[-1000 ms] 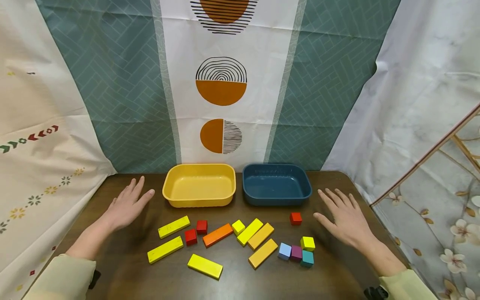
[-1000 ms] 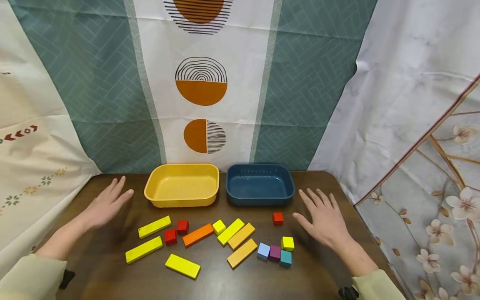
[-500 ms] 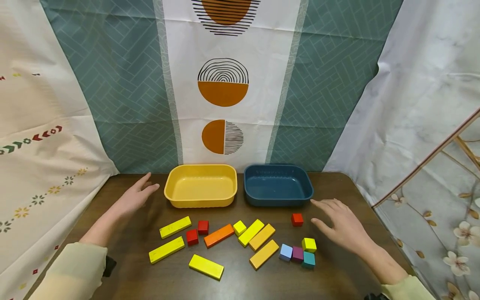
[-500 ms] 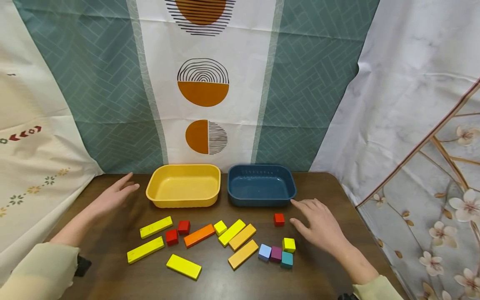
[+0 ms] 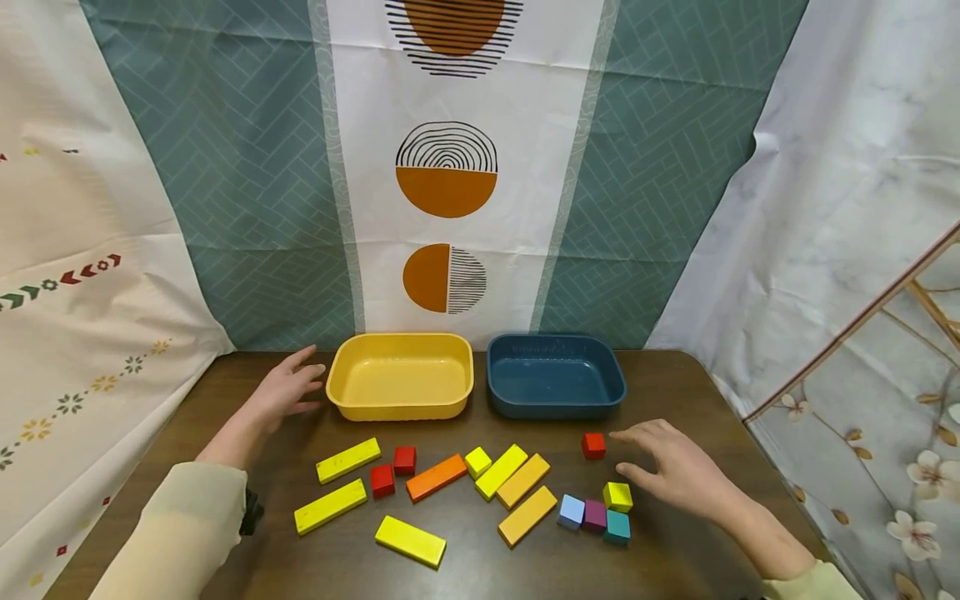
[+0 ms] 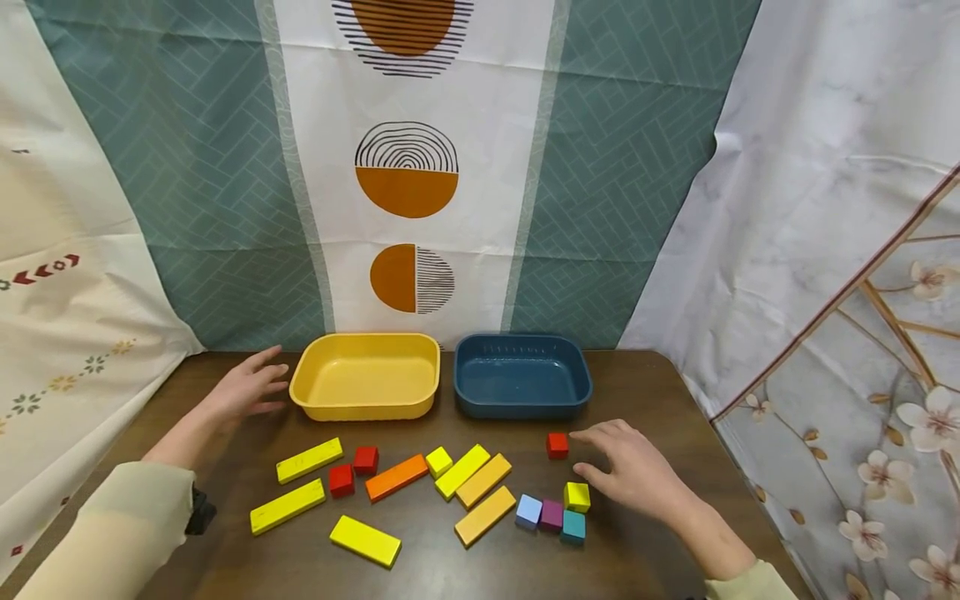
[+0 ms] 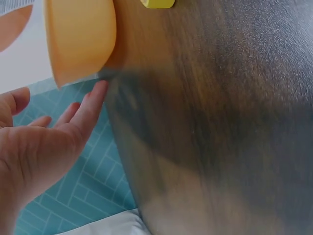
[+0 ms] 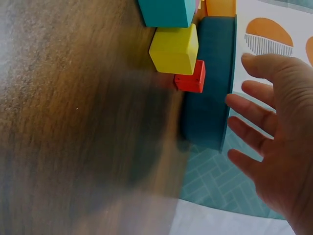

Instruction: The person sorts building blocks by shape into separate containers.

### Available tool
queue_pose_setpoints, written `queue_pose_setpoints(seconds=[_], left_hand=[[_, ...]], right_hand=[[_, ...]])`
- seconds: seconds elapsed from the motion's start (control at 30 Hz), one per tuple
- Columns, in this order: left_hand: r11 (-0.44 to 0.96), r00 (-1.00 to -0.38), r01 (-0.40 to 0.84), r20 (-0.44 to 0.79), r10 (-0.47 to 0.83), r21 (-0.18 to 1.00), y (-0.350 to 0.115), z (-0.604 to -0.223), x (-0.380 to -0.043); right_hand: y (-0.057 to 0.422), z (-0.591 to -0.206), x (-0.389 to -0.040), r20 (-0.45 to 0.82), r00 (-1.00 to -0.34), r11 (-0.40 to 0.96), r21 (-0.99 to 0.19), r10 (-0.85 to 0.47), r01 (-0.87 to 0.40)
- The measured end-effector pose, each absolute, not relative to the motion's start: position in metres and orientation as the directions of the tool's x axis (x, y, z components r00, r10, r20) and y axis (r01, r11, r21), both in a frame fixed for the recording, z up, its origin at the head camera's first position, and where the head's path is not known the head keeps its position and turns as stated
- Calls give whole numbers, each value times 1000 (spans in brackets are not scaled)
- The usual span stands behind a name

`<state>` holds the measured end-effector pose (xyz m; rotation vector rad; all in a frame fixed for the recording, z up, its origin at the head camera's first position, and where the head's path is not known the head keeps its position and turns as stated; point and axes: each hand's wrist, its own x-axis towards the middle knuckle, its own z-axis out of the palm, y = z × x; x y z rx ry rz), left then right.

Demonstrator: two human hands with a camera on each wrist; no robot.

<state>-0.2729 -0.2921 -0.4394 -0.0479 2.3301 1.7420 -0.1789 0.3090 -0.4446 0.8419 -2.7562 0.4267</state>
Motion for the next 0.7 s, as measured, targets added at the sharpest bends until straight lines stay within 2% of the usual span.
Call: queue_pose_setpoints(seconds=[0.3, 0.7], left_hand=[[279, -970, -160, -204, 135, 947, -285, -449, -281], [274, -969, -162, -205, 137, 948, -285, -456, -286]], right_hand=[[312, -449, -169, 100, -844, 795, -294, -526, -530], [317, -456, -165, 42, -846, 796, -318, -531, -515]])
